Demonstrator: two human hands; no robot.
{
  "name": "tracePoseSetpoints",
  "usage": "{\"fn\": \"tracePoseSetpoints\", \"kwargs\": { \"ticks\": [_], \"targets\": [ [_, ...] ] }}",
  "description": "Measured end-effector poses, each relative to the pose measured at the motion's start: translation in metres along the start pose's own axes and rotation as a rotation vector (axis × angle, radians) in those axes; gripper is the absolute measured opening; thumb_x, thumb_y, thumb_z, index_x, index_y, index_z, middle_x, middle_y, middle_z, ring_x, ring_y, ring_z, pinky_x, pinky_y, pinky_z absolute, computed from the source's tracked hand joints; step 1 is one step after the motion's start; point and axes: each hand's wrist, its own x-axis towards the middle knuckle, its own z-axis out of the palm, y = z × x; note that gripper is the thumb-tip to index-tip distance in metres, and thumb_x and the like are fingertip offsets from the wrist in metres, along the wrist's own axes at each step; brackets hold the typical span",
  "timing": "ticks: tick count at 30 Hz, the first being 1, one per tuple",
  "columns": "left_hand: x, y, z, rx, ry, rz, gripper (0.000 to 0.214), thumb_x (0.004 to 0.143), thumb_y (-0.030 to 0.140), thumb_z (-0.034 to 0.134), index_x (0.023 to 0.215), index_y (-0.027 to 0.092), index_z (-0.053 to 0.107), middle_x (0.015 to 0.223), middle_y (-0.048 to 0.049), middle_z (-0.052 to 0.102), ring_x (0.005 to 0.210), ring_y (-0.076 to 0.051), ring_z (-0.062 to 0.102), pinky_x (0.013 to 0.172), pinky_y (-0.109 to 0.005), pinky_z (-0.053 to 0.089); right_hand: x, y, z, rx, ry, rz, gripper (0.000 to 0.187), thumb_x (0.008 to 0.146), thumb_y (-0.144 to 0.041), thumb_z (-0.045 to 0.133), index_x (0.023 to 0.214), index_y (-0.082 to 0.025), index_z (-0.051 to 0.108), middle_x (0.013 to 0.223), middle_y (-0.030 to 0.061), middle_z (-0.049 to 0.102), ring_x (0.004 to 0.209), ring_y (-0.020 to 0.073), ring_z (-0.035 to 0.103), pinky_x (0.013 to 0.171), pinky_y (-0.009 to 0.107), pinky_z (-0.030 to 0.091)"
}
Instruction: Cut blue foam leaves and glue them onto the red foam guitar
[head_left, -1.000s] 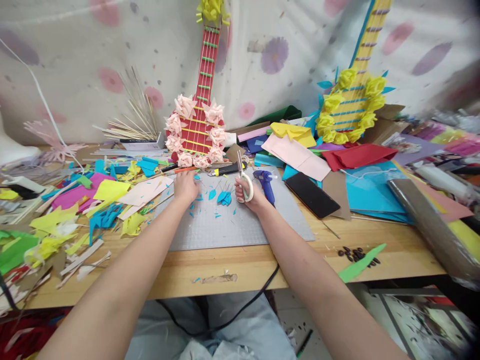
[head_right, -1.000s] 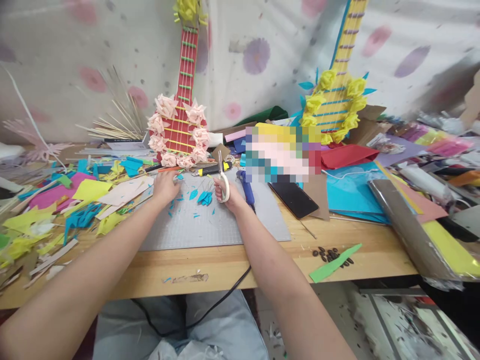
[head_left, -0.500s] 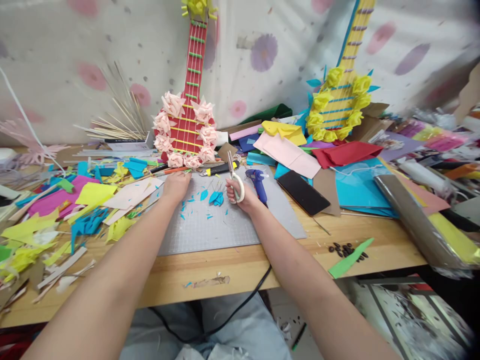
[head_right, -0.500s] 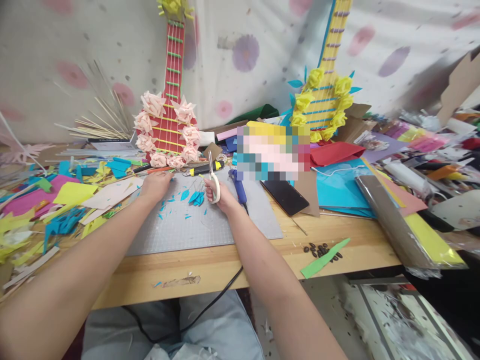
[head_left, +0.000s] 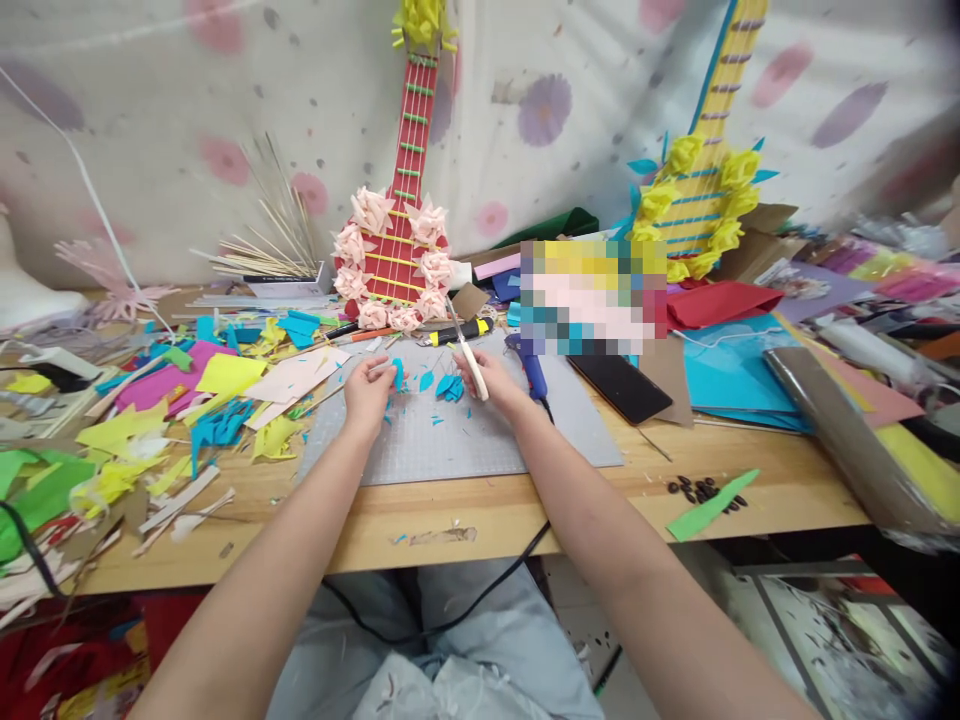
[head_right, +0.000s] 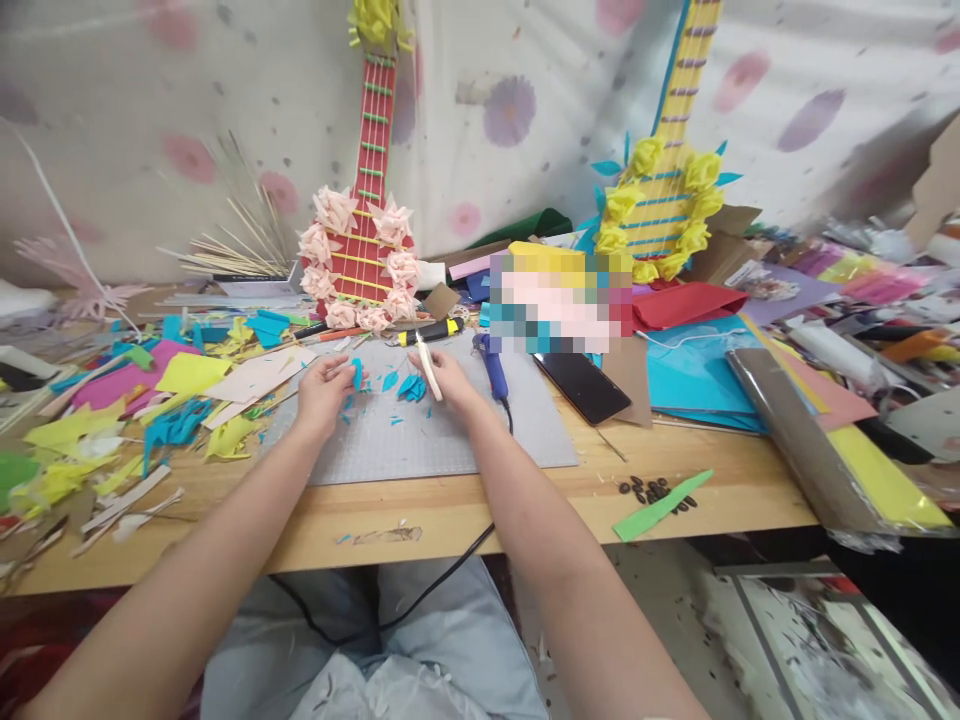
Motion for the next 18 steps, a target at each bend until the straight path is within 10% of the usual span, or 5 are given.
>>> {"fn": "tracePoseSetpoints", "kwargs": {
  "ticks": [18],
  "targets": [
    [-0.018,0.051,-0.023,-0.029,-0.027,-0.133,0.042,0.065,0.006,0.068,0.098,0.016,0.043,0.066,0.0012,0.061,0.058,-0.013,0.062,0.068,-0.038,0.055,-0.02,-0.056,0.025,-0.468,-0.608,0.082,0.048,0.07,-0.062,0.057,0.074,-0.016,0.047,0.059,-0.0043,0.046,0.051,0.0063,0.045,0.049,0.02,0.042]
  ]
}}
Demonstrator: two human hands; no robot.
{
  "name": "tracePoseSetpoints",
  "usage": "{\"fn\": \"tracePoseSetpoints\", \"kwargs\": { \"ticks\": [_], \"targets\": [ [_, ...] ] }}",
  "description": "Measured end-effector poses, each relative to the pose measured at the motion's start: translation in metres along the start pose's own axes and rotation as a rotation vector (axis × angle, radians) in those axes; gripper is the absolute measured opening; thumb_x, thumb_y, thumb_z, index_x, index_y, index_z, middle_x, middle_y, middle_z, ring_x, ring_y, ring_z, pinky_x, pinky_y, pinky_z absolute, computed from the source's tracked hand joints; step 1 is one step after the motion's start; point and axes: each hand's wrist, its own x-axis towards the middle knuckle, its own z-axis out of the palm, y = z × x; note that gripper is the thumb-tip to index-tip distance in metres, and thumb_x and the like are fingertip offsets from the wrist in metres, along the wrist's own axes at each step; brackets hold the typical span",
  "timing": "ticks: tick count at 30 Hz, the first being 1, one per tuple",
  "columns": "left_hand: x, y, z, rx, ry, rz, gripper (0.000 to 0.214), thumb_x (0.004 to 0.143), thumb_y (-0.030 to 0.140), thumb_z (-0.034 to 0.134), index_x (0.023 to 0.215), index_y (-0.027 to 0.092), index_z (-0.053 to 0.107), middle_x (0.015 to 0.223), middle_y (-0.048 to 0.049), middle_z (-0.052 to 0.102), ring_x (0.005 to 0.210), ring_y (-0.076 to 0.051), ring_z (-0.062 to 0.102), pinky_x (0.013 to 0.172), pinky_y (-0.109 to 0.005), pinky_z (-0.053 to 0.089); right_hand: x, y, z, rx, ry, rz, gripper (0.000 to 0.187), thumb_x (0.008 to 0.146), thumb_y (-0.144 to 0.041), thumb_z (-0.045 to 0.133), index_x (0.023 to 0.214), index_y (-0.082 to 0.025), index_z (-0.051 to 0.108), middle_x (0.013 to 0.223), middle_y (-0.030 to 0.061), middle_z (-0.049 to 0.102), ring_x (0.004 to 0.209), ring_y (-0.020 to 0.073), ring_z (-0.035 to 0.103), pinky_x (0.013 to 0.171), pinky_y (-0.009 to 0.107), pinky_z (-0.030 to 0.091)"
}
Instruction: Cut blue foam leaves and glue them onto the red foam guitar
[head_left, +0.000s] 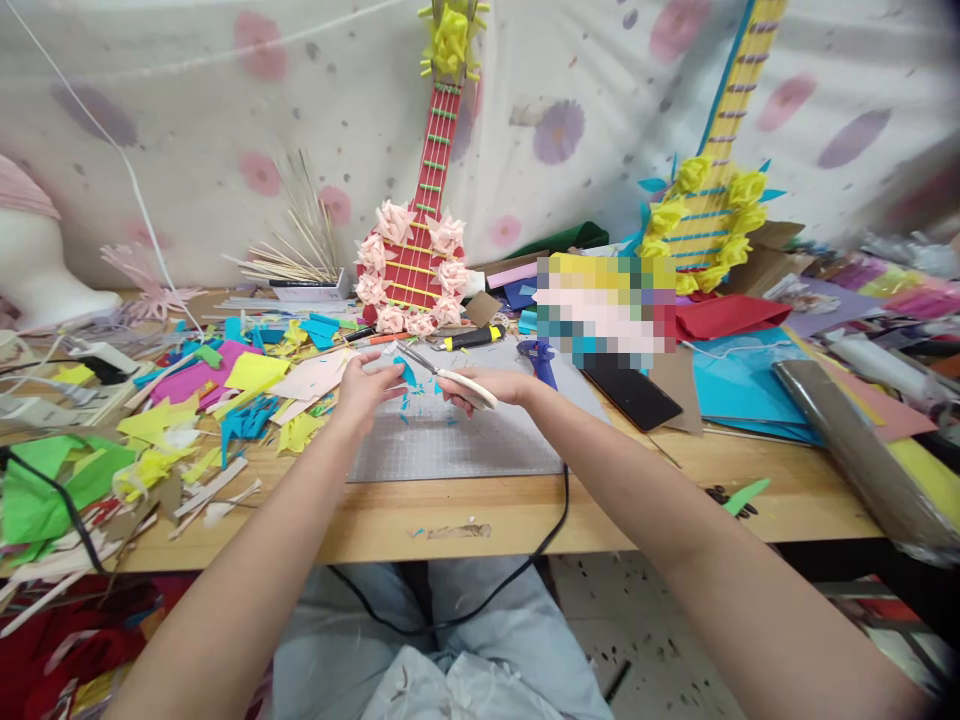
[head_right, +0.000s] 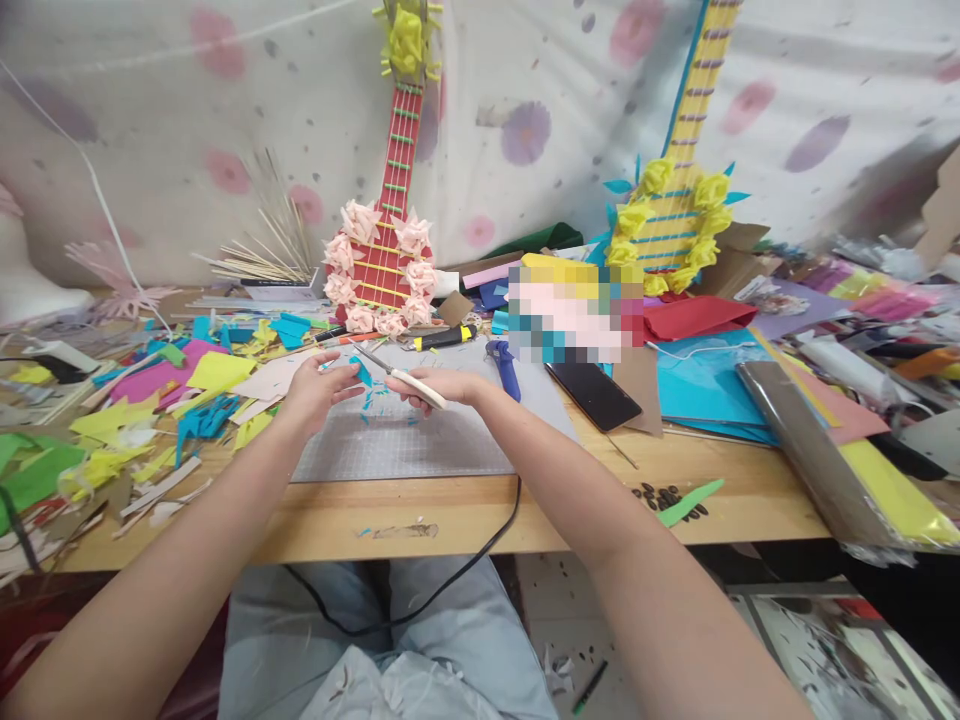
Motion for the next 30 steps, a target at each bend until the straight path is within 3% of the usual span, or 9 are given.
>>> {"fn": "tracePoseSetpoints", "kwargs": {
  "ticks": [6,14,30],
  "targets": [
    [-0.003,0.002,0.007,-0.007,-0.039,-0.04,0.046,0.064,0.003,0.067,0.1,0.015,0.041,0.068,-0.0006,0.062,0.059,-0.012,0.062,0.07,-0.034,0.055,0.005,0.007,0.002,-0.057,0.009,0.013,0.048,0.07,-0.064,0.055,0.071,-0.016,0.048,0.057,-0.0028,0.05,0.05,0.0078,0.049,0.048,0.021,0.04],
    [-0.003,0.007,0.012,0.058,-0.032,-0.046,0.049,0.064,0.002,0.067,0.103,0.014,0.039,0.064,-0.0003,0.062,0.055,-0.011,0.061,0.065,-0.031,0.055,0.004,0.006,0.004,0.032,-0.007,0.0,0.049,0.069,-0.065,0.057,0.072,-0.017,0.047,0.055,-0.0042,0.048,0.049,0.0072,0.048,0.047,0.021,0.041],
    [0.002,0.003,0.008,0.035,-0.084,-0.093,0.05,0.062,0.002,0.068,0.103,0.012,0.043,0.068,-0.0042,0.065,0.057,-0.014,0.062,0.067,-0.033,0.054,0.006,0.017,0.001,0.106,-0.024,-0.01,0.054,0.068,-0.07,0.054,0.071,-0.016,0.046,0.045,-0.0084,0.036,0.039,0.0047,0.033,0.038,0.019,0.03]
  ]
}}
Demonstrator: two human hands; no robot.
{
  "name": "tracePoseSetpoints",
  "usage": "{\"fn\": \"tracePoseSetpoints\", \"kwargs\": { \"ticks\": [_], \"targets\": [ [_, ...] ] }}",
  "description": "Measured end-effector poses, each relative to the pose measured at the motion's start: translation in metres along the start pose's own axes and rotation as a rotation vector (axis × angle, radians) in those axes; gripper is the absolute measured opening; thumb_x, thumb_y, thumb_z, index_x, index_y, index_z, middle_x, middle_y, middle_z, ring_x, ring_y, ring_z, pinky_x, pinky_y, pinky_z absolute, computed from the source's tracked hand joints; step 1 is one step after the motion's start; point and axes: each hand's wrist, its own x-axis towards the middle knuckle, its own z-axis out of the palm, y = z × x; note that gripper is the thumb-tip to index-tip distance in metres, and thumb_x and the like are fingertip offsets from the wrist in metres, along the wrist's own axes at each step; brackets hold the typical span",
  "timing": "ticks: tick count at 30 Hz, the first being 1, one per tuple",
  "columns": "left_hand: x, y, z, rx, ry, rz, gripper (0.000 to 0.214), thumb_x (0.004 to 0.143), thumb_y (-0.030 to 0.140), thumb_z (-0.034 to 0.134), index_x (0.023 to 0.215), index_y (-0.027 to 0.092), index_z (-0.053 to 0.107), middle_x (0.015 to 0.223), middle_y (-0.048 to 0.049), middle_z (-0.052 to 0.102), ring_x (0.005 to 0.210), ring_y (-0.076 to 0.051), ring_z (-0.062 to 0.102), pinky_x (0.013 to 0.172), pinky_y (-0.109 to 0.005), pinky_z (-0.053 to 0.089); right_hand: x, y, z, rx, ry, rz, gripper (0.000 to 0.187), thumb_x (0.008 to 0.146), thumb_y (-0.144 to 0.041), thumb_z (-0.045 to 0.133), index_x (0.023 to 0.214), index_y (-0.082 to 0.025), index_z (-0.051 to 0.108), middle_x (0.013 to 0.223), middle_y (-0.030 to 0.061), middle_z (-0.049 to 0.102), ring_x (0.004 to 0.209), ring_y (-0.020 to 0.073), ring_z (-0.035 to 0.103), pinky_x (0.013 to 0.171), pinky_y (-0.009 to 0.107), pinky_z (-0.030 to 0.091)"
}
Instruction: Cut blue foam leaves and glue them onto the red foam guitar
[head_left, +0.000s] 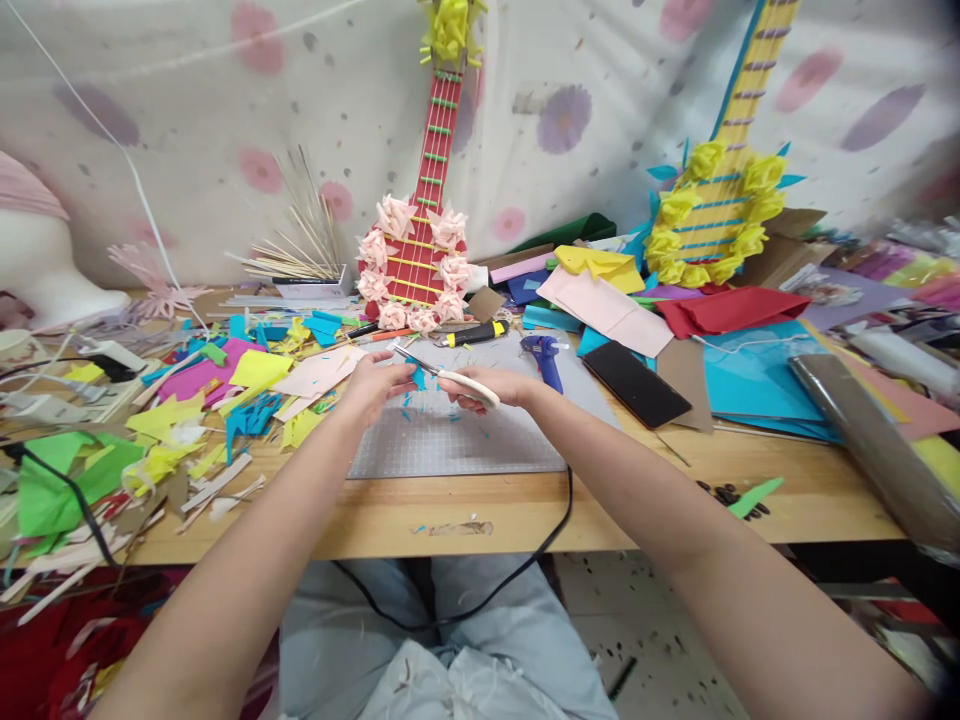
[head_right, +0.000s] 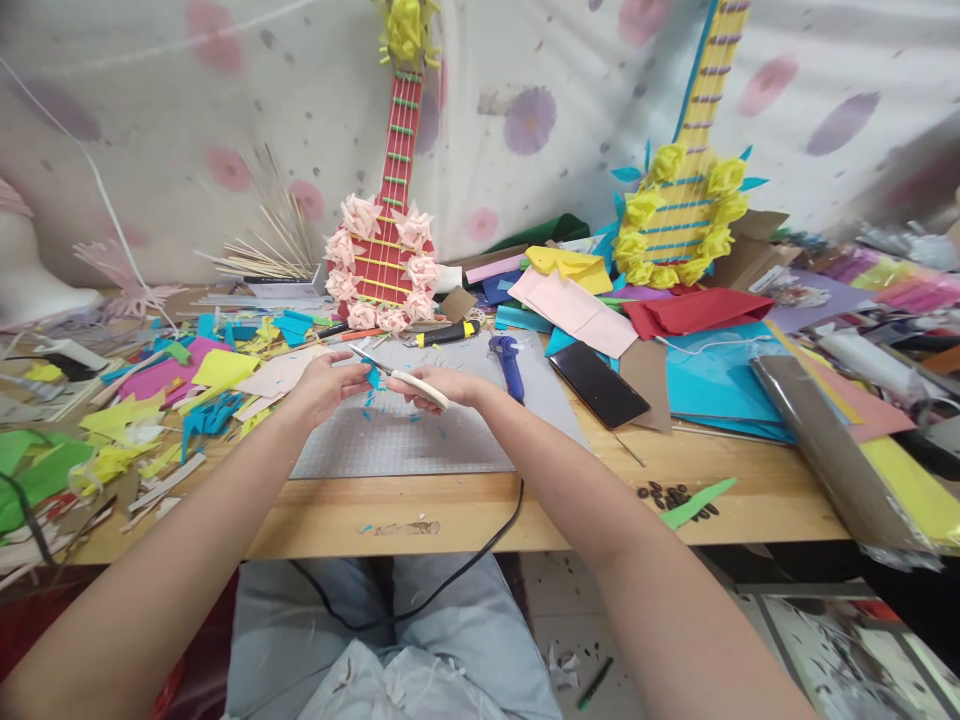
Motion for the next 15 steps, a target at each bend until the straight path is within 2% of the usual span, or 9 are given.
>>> {"fn": "tracePoseSetpoints", "kwargs": {
  "ticks": [7,15],
  "targets": [
    [0.002,0.0,-0.003,0.06,-0.056,-0.004,0.043,0.06,0.005,0.071,0.095,0.012,0.047,0.068,-0.0046,0.065,0.058,-0.014,0.063,0.064,-0.032,0.053,-0.007,-0.01,-0.004,-0.039,-0.024,0.065,0.055,0.064,-0.07,0.058,0.067,-0.018,0.041,0.044,-0.0103,0.031,0.036,0.0022,0.027,0.034,0.017,0.021],
    [0.002,-0.001,-0.004,0.052,-0.129,-0.03,0.038,0.059,0.006,0.071,0.089,0.014,0.049,0.066,-0.002,0.064,0.055,-0.012,0.061,0.063,-0.031,0.053,-0.007,-0.003,-0.014,-0.063,-0.079,0.064,0.053,0.066,-0.067,0.059,0.068,-0.017,0.041,0.046,-0.0102,0.032,0.037,0.0019,0.029,0.034,0.016,0.022]
  ]
}}
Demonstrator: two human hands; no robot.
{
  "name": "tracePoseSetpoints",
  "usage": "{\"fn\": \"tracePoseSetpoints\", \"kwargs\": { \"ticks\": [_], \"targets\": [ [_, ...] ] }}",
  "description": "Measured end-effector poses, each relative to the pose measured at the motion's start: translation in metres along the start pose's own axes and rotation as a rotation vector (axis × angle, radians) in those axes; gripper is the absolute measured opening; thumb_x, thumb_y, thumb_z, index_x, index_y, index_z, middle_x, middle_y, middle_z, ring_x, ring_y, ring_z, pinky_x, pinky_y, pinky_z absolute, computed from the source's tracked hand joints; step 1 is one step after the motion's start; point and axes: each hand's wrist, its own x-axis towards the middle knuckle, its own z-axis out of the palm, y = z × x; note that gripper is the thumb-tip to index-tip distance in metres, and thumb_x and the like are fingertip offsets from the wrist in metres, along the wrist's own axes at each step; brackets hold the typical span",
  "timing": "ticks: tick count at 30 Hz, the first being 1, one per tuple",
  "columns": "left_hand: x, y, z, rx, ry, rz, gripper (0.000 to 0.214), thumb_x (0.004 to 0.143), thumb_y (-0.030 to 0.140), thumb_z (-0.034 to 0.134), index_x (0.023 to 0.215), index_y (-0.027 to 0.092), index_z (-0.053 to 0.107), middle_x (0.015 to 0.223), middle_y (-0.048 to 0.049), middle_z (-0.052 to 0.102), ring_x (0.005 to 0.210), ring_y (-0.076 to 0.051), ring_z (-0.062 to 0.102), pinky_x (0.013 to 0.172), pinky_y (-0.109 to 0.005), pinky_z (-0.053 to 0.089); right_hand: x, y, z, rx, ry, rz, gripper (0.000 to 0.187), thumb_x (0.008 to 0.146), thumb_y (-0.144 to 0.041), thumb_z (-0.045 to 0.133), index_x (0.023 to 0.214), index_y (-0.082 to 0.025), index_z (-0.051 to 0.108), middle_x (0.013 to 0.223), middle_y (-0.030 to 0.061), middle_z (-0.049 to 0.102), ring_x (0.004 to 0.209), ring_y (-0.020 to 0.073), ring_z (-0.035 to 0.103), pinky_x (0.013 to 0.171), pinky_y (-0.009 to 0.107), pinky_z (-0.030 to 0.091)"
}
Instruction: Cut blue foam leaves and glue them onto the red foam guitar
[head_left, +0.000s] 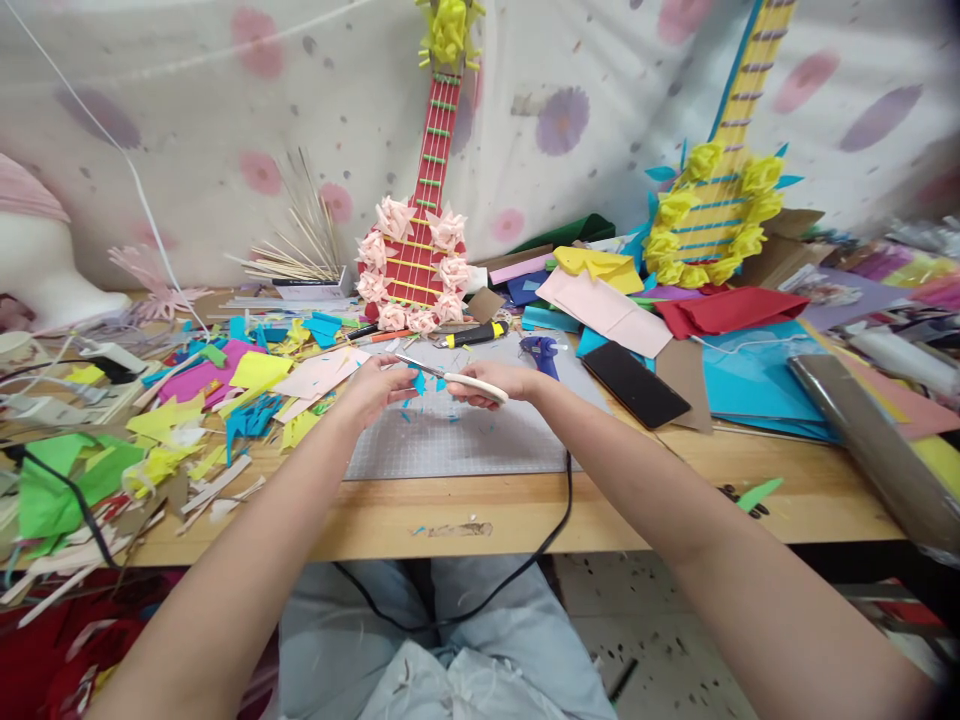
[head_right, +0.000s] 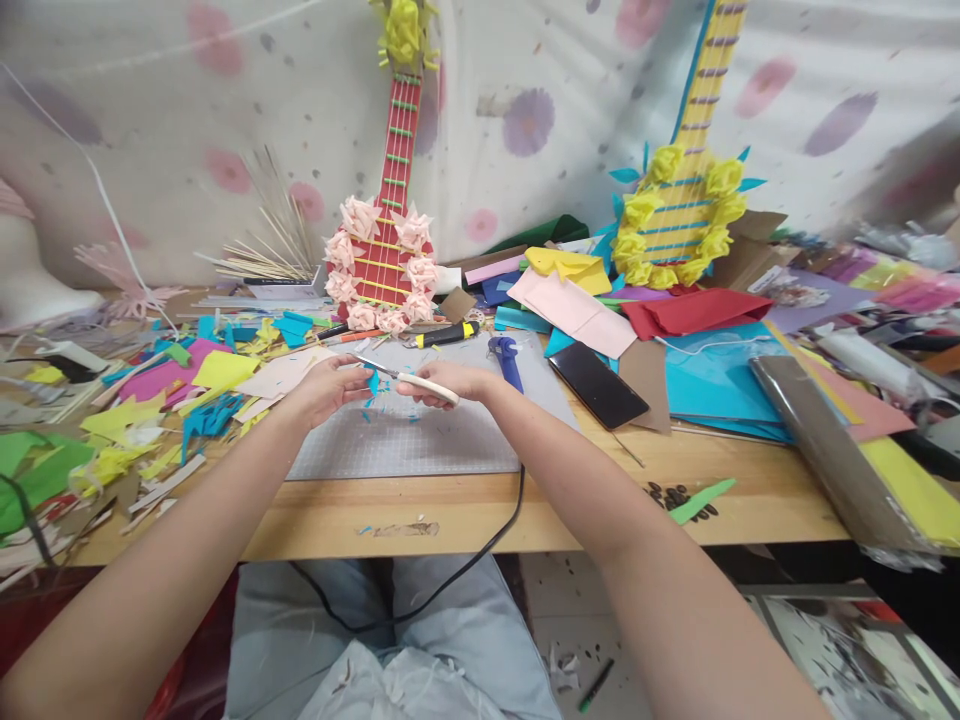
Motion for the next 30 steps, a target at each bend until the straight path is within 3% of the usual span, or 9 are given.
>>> {"fn": "tracePoseSetpoints", "kwargs": {
  "ticks": [5,11,15,21,27,30],
  "targets": [
    [0.0,-0.001,-0.001,0.003,-0.006,-0.003,0.042,0.058,0.007,0.073,0.09,0.014,0.048,0.066,-0.0019,0.064,0.057,-0.012,0.061,0.059,-0.028,0.052,-0.001,0.003,0.0,-0.049,0.02,-0.08,0.05,0.067,-0.063,0.061,0.069,-0.016,0.045,0.05,-0.0074,0.04,0.042,0.0034,0.037,0.039,0.017,0.03],
    [-0.002,-0.007,-0.002,0.067,-0.038,-0.005,0.052,0.054,0.007,0.076,0.098,0.015,0.049,0.065,-0.0007,0.062,0.056,-0.014,0.061,0.056,-0.029,0.052,0.012,-0.003,0.009,0.134,0.285,-0.124,0.047,0.067,-0.06,0.063,0.069,-0.015,0.047,0.058,-0.0026,0.052,0.046,0.0054,0.045,0.041,0.019,0.035],
    [-0.003,-0.01,-0.003,0.099,-0.061,0.028,0.052,0.057,0.009,0.074,0.102,0.014,0.048,0.067,-0.0015,0.061,0.059,-0.014,0.061,0.058,-0.029,0.052,0.029,-0.01,0.018,0.313,0.416,-0.114,0.042,0.06,-0.045,0.075,0.072,-0.016,0.047,0.064,-0.0008,0.057,0.05,0.0065,0.049,0.044,0.019,0.04],
    [-0.008,-0.008,-0.003,0.198,-0.048,0.07,0.053,0.055,0.007,0.072,0.101,0.016,0.047,0.064,0.002,0.059,0.056,-0.012,0.058,0.054,-0.026,0.049,0.045,-0.02,0.028,0.452,0.6,-0.109,0.035,0.058,-0.028,0.079,0.072,-0.017,0.048,0.059,-0.0028,0.055,0.054,0.008,0.051,0.049,0.02,0.043],
    [-0.01,-0.008,-0.01,0.321,-0.164,0.09,0.056,0.054,0.01,0.073,0.104,0.017,0.049,0.063,0.0034,0.059,0.052,-0.012,0.058,0.049,-0.022,0.044,0.053,-0.024,0.028,0.499,0.67,-0.123,0.037,0.056,-0.022,0.079,0.073,-0.017,0.046,0.055,-0.0055,0.051,0.048,0.0069,0.049,0.045,0.02,0.039],
    [-0.008,-0.009,-0.014,0.199,-0.2,0.039,0.046,0.061,0.023,0.074,0.101,0.018,0.053,0.074,-0.0034,0.065,0.063,-0.015,0.063,0.055,-0.026,0.049,0.054,-0.023,0.025,0.53,0.654,-0.129,0.037,0.056,-0.021,0.079,0.074,-0.017,0.046,0.052,-0.0065,0.05,0.045,0.0063,0.047,0.044,0.02,0.037]
  ]
}}
